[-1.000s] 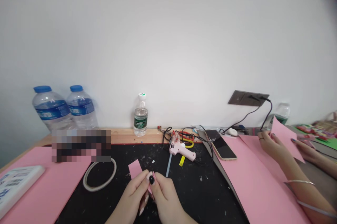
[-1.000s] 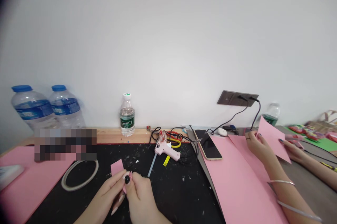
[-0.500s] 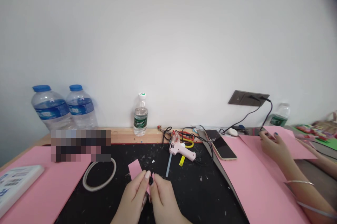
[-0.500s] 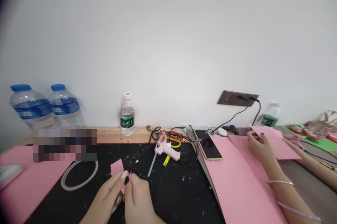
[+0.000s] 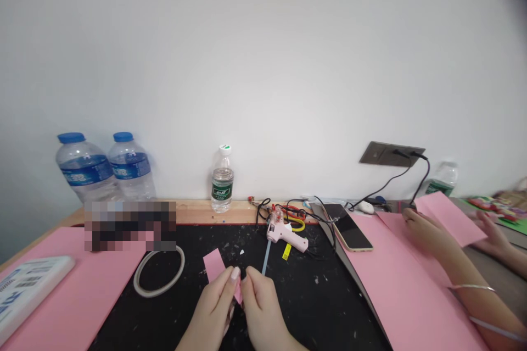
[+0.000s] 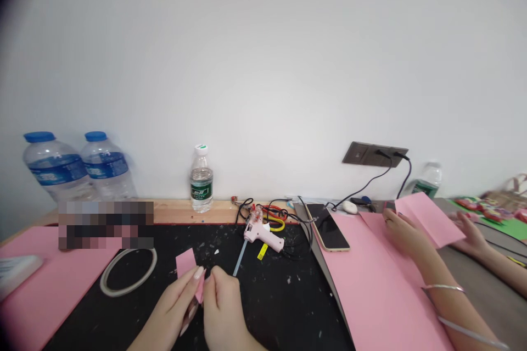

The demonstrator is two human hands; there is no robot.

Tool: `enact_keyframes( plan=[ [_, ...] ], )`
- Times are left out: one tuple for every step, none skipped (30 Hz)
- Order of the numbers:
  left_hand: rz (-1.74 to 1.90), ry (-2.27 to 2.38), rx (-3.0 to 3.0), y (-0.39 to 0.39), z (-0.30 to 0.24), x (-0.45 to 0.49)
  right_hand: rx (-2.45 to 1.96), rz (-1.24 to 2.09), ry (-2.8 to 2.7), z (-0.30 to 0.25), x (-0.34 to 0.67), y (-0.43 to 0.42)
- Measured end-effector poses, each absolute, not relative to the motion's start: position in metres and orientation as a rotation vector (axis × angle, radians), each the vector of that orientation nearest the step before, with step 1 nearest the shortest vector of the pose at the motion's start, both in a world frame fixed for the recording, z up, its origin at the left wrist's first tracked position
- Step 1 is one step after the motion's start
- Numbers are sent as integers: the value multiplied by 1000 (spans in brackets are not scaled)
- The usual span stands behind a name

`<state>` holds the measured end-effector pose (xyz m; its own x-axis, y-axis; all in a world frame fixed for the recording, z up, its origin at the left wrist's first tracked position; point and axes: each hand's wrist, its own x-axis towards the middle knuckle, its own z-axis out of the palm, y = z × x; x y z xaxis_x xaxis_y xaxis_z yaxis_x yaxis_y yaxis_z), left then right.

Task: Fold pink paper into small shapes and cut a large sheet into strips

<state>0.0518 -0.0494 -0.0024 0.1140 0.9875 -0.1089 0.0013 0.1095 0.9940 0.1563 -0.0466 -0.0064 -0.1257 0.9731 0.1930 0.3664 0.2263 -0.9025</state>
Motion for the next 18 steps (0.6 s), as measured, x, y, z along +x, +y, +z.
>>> enact_keyframes(
  plan=[
    [1036, 1163, 1163, -49, -3, 52, -1275, 895, -1656, -6, 156, -46],
    [1019, 1150, 1161, -49, -3, 53, -1273, 895, -1665, -6, 156, -46],
    [1004, 1137, 1166, -49, -3, 53, -1270, 894, -1672, -6, 156, -45],
    [990, 1126, 1176, -49, -3, 53, -1267, 893, -1677, -6, 156, -45],
    [981, 1116, 1187, -49, -4, 53, -1263, 892, -1677, -6, 156, -45],
    [978, 1110, 1198, -49, -4, 53, -1259, 895, -1675, -5, 156, -44],
    [981, 1112, 1207, -49, -4, 53, -1255, 897, -1673, -5, 156, -45],
    [983, 1121, 1214, -50, -3, 53, -1252, 901, -1672, -4, 156, -45],
    [984, 1129, 1219, -50, -3, 53, -1249, 905, -1674, -3, 156, -45],
    [984, 1130, 1222, -50, -2, 53, -1247, 911, -1677, -3, 155, -45],
    [984, 1124, 1221, -50, -2, 53, -1245, 919, -1678, -3, 155, -46],
    [987, 1113, 1212, -50, -1, 53, -1242, 934, -1674, -3, 155, -46],
    [990, 1100, 1194, -50, -1, 53, -1237, 958, -1661, -4, 154, -46],
    [995, 1088, 1174, -50, -1, 53, -1232, 991, -1639, -5, 154, -46],
    [1004, 1082, 1155, -50, -1, 53, -1229, 1026, -1607, -6, 154, -46],
    [1014, 1084, 1142, -49, -2, 53, -1227, 1058, -1570, -8, 154, -46],
    [1022, 1095, 1136, -49, -2, 53, -1225, 1083, -1531, -9, 154, -46],
    [1027, 1110, 1139, -49, -2, 53, -1226, 1096, -1493, -11, 154, -45]
  ],
)
